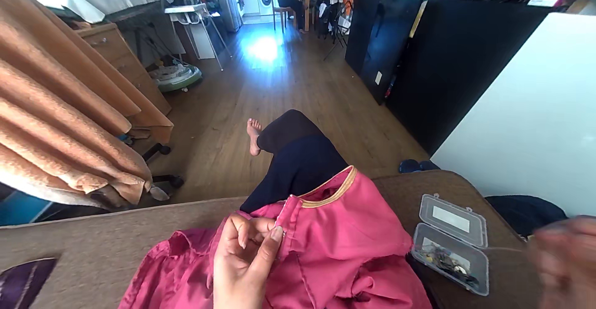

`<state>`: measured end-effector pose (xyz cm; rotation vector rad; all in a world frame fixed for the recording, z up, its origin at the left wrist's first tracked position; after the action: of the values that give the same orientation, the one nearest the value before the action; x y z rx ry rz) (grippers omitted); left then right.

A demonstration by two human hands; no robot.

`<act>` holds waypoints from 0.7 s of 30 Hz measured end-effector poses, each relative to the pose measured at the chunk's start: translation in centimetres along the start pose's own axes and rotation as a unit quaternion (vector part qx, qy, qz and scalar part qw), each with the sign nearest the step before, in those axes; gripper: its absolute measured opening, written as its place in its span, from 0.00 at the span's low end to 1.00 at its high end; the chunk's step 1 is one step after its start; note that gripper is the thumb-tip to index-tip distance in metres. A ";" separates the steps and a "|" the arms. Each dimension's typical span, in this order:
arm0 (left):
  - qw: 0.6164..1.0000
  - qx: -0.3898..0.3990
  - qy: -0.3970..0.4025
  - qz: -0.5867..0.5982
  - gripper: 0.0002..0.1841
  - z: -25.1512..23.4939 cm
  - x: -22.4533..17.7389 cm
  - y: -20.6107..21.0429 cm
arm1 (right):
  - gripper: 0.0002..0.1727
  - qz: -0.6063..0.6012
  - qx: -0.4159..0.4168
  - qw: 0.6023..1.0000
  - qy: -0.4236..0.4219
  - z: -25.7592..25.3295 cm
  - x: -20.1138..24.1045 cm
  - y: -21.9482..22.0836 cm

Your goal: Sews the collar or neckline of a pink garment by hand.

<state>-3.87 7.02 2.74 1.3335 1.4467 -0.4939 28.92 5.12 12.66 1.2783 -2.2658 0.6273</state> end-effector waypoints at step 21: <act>0.978 0.097 -0.138 0.124 0.20 2.1 0.8 2.4 | 0.07 -0.179 0.205 0.959 0.075 7.6 1.4 13.7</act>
<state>-0.70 6.29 2.10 1.5096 1.0081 -0.6379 15.04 6.08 5.22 1.7164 -1.7702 1.0497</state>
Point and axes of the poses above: each hand's wrist, its own z-axis away from the middle knuckle, its own y-axis out of the palm, x = y × z, the point moved 8 cm from there along -z, towards the middle knuckle, and after that the axes turned 5 degrees about -x, right-handed, at the moved point
